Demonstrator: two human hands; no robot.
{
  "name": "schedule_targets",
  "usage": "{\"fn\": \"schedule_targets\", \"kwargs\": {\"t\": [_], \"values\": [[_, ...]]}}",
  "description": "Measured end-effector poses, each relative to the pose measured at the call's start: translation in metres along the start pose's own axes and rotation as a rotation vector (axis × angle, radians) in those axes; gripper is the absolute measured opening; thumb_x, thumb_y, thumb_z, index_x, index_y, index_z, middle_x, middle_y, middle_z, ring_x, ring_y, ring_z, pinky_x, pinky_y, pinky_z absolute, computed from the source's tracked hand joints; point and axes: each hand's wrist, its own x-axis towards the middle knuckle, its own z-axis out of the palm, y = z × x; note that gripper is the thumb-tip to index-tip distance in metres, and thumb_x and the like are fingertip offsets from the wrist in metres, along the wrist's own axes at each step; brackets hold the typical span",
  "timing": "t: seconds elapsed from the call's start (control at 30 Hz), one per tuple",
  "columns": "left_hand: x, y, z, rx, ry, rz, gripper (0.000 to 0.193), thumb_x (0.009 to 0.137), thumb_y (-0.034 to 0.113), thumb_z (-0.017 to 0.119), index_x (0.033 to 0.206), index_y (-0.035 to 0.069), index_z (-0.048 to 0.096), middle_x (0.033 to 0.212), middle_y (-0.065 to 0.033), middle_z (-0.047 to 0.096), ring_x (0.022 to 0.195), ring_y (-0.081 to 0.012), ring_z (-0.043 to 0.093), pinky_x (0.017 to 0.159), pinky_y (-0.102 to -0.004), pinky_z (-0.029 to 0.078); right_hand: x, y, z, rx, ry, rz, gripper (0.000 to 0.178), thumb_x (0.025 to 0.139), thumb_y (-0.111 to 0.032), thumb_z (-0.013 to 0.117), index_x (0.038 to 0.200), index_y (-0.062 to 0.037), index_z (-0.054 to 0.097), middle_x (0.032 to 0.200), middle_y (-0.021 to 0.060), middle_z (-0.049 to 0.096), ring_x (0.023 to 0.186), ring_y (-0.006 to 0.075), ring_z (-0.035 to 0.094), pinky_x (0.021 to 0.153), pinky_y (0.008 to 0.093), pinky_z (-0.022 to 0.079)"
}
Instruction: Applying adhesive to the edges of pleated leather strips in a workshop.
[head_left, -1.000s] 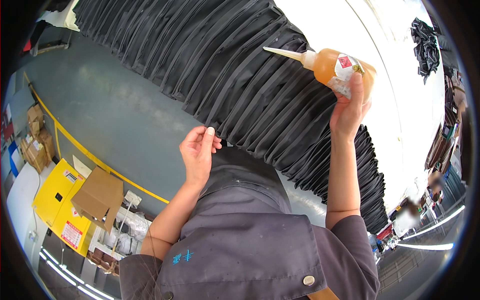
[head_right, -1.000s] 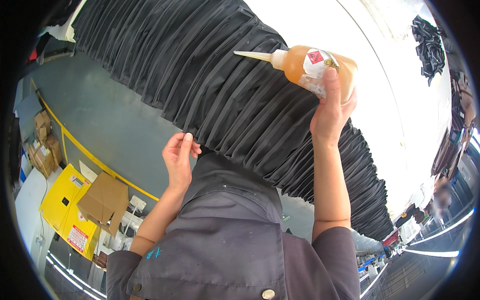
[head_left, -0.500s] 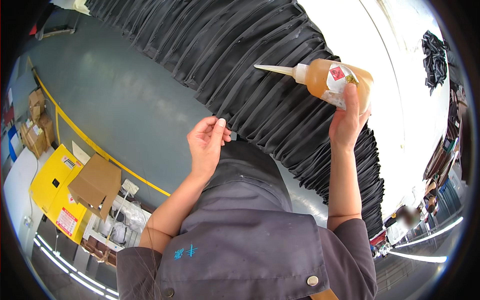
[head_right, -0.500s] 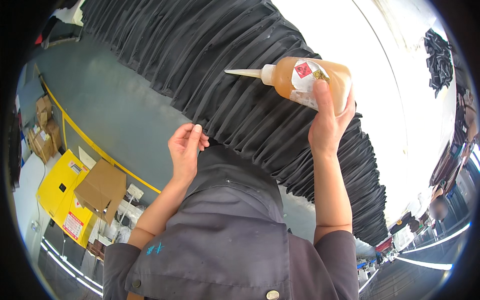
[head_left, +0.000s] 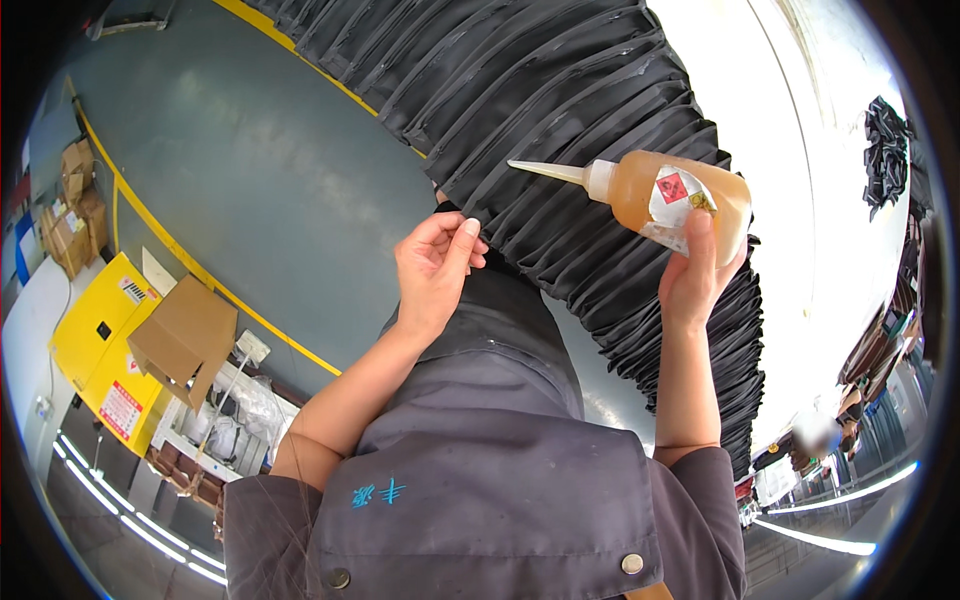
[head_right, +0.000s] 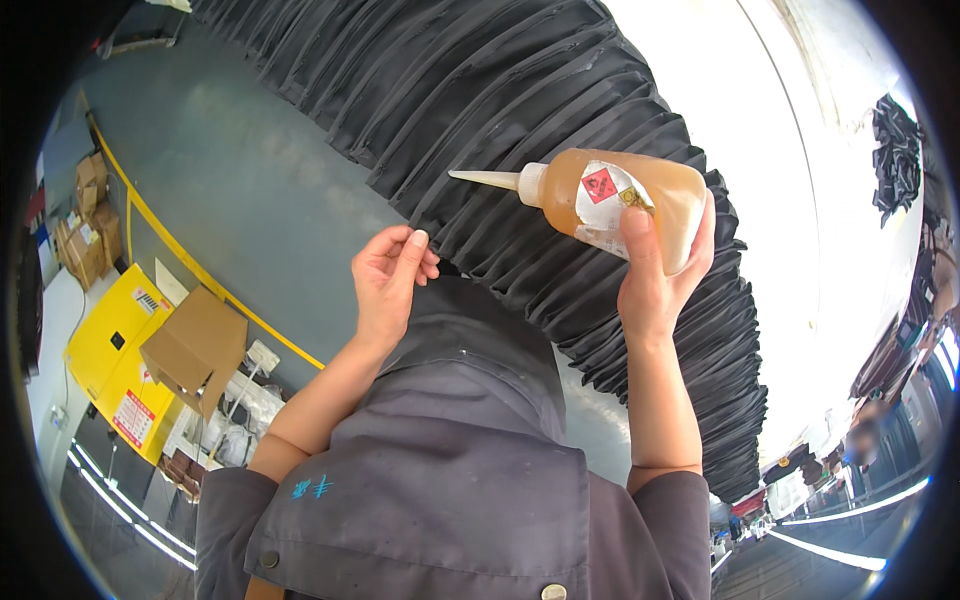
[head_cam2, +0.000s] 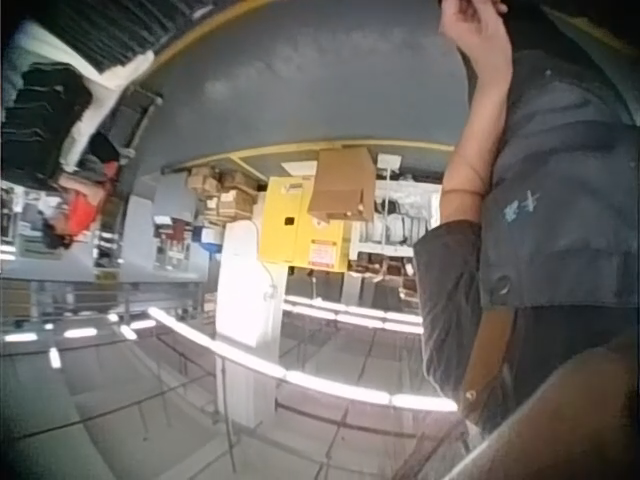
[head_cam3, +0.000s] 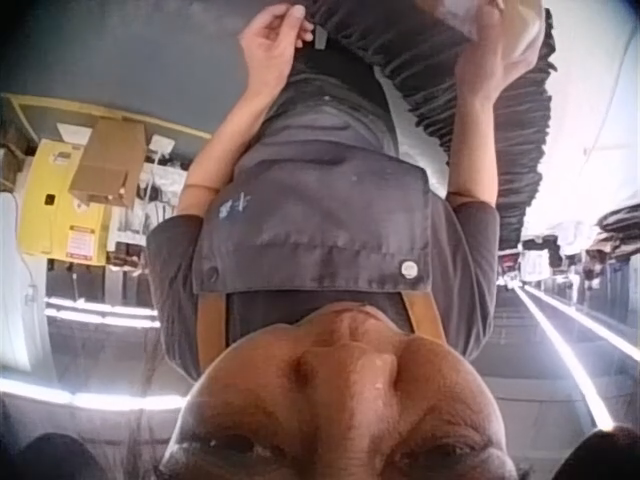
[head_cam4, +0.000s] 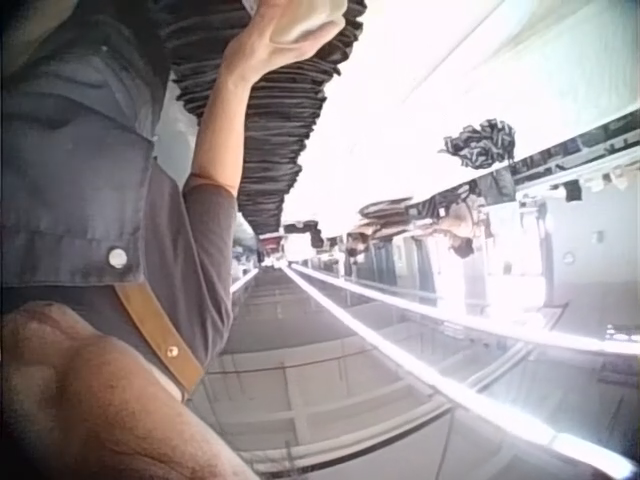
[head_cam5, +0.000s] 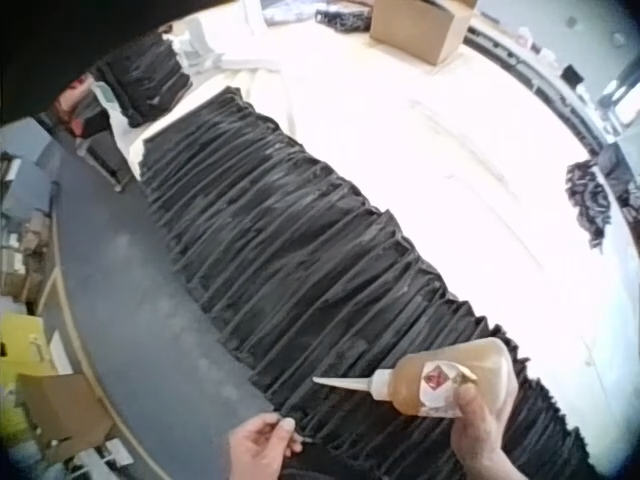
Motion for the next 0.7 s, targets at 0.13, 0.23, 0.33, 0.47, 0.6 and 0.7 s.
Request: {"fn": "schedule_targets", "kwargs": {"t": [0.13, 0.23, 0.33, 0.47, 0.6, 0.7], "values": [[0.000, 0.001, 0.001, -0.015, -0.007, 0.005, 0.014, 0.086, 0.014, 0.056, 0.086, 0.000, 0.058, 0.067, -0.0054, 0.059, 0.056, -0.0086, 0.053, 0.051, -0.0200, 0.041, -0.007, 0.002, 0.003, -0.028, -0.020, -0.028, 0.044, 0.073, -0.027, 0.069, 0.100, -0.0016, 0.047, 0.088, 0.0021, 0.050, 0.082, 0.0094, 0.048, 0.076, 0.0226, 0.037], [-0.001, 0.000, 0.000, -0.026, -0.009, 0.005, 0.014, 0.086, 0.013, 0.056, 0.086, 0.000, 0.058, 0.067, -0.0054, 0.059, 0.056, -0.0085, 0.053, 0.051, -0.0199, 0.041, -0.013, 0.005, 0.005, -0.087, -0.062, -0.042, 0.047, 0.070, -0.031, 0.072, 0.096, -0.0025, 0.046, 0.087, 0.0015, 0.049, 0.081, 0.0090, 0.047, 0.075, 0.0225, 0.037], [-0.001, 0.000, 0.000, -0.020, -0.007, 0.012, 0.013, 0.086, 0.013, 0.055, 0.086, 0.000, 0.058, 0.067, -0.0053, 0.059, 0.056, -0.0084, 0.053, 0.051, -0.0198, 0.040, -0.018, 0.007, 0.009, -0.073, -0.077, 0.001, 0.048, 0.069, -0.032, 0.072, 0.096, -0.0023, 0.046, 0.087, 0.0017, 0.049, 0.080, 0.0091, 0.047, 0.075, 0.0225, 0.037], [-0.002, -0.003, 0.000, -0.036, -0.018, 0.026, 0.013, 0.086, 0.012, 0.055, 0.086, 0.000, 0.057, 0.067, -0.0051, 0.059, 0.056, -0.0082, 0.053, 0.050, -0.0197, 0.040, -0.024, 0.011, 0.006, -0.023, -0.150, 0.062, 0.048, 0.070, -0.031, 0.070, 0.099, -0.0009, 0.046, 0.088, 0.0029, 0.050, 0.081, 0.0101, 0.048, 0.076, 0.0227, 0.038], [-0.004, -0.007, -0.005, -0.062, -0.041, 0.030, 0.010, 0.086, 0.009, 0.053, 0.090, 0.000, 0.056, 0.070, -0.0054, 0.059, 0.057, -0.0083, 0.053, 0.050, -0.0194, 0.040, -0.018, 0.014, -0.010, 0.535, -0.021, 0.364, 0.047, 0.082, -0.035, 0.056, 0.116, -0.0038, 0.045, 0.107, 0.0081, 0.055, 0.100, 0.0191, 0.054, 0.089, 0.0330, 0.041], [-0.007, -0.005, -0.006, -0.033, -0.077, 0.012, 0.010, 0.086, 0.008, 0.052, 0.091, 0.000, 0.055, 0.072, -0.0058, 0.059, 0.058, -0.0082, 0.054, 0.050, -0.0191, 0.039, 0.006, 0.003, -0.031, 0.991, -0.074, 0.377, 0.046, 0.084, -0.039, 0.053, 0.117, -0.0075, 0.045, 0.110, 0.0102, 0.054, 0.097, 0.0218, 0.056, 0.079, 0.0342, 0.051]]}}
